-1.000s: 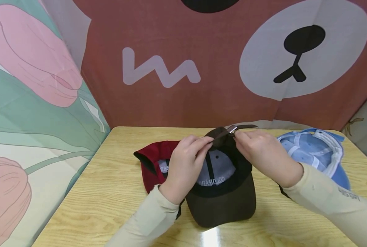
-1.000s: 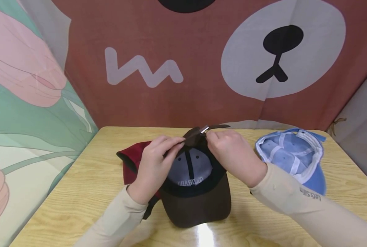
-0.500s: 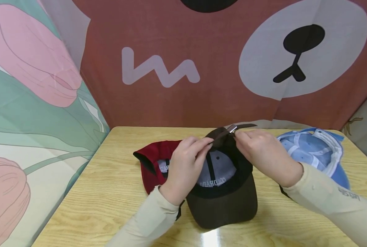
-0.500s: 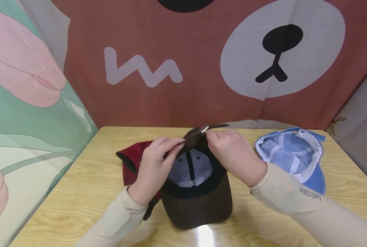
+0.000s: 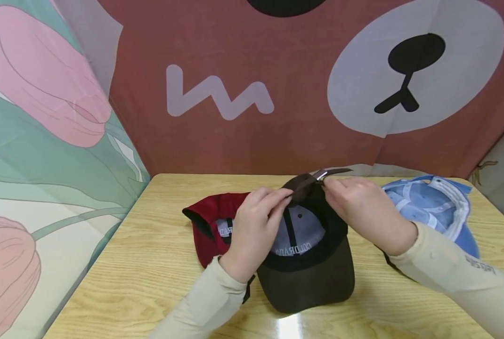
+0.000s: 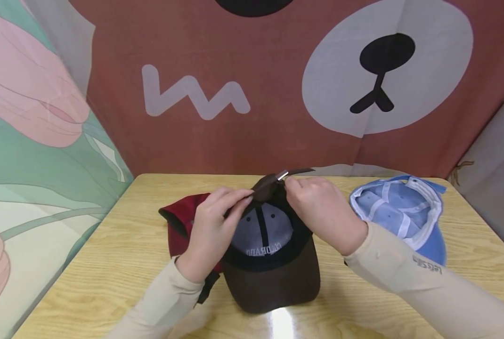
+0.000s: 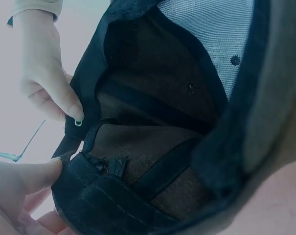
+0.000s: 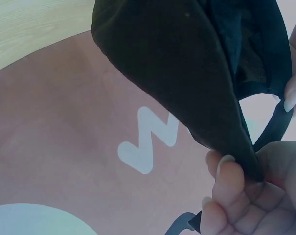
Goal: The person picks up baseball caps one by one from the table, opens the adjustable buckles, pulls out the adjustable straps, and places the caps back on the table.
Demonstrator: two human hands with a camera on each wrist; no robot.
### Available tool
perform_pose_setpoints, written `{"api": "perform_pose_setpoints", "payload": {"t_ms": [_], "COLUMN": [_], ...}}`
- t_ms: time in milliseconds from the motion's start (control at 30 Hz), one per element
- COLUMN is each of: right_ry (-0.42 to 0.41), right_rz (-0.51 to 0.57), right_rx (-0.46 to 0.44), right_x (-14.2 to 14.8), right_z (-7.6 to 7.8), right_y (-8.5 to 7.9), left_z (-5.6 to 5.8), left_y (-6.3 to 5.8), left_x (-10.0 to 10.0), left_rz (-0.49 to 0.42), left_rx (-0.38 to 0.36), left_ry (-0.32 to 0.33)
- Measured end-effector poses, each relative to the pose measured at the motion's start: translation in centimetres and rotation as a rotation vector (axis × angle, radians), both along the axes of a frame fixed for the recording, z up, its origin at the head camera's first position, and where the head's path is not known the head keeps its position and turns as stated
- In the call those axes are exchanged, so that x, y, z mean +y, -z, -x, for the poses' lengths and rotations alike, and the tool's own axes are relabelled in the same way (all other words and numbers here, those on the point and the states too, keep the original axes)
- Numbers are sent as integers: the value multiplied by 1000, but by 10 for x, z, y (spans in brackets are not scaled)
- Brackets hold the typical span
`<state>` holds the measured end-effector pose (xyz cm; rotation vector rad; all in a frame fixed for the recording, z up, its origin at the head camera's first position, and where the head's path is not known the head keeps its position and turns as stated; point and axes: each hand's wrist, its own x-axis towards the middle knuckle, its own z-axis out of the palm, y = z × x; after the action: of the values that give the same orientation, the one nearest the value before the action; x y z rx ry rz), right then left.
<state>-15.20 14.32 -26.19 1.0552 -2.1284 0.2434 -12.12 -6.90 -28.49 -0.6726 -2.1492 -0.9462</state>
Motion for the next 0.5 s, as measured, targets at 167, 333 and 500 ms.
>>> {"api": "perform_pose_setpoints", "payload": {"t_ms": [167,333,500], "right_ry": [2,11,18], "right_rz": [9,16,24], "right_rx": [-4,-11,-15], "right_x": [0,0,0], "right_z": [0,0,0], "right_y": [0,0,1], "left_z": [0,1,0], "left_y": [0,1,2], "left_x": [0,0,0], "left_rz": [-1,-3,-5], "left_rx": [0,1,6], "left_ry": [-2,-4,-5]}}
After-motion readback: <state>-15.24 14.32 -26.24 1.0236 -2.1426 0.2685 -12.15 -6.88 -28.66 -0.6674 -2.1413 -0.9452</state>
